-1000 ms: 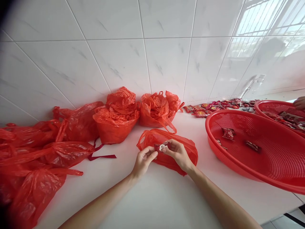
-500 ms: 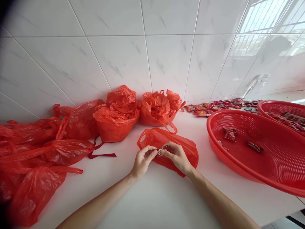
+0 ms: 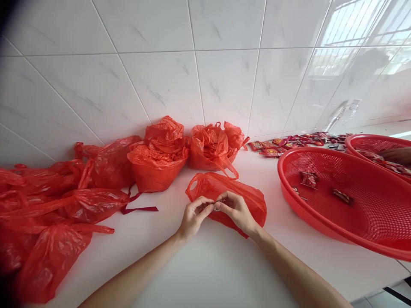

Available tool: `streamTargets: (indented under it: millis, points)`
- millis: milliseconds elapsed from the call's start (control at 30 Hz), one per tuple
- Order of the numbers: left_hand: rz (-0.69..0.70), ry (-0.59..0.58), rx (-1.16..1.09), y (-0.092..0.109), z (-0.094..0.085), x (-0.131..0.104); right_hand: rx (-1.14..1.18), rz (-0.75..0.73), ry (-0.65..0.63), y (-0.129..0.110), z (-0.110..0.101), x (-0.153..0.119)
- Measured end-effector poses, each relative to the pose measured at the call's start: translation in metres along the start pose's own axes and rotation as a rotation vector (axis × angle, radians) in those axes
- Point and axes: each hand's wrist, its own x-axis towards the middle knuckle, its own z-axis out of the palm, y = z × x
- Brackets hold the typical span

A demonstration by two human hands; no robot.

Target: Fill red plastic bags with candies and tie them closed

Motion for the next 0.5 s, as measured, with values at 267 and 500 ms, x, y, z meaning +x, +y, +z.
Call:
streamTargets:
  millis: [267, 500]
  points:
    - [-0.055, 0.02, -0.107, 0.0025, 0.0014, -0.0004, 0.033, -0.019, -0.003, 0.0006, 0.004, -0.0025]
    - [-0.128, 0.042, -0.218, 0.0079, 0.0061, -0.0025, 0.0, -0.082, 0.058, 0.0054, 0.0084, -0.0046]
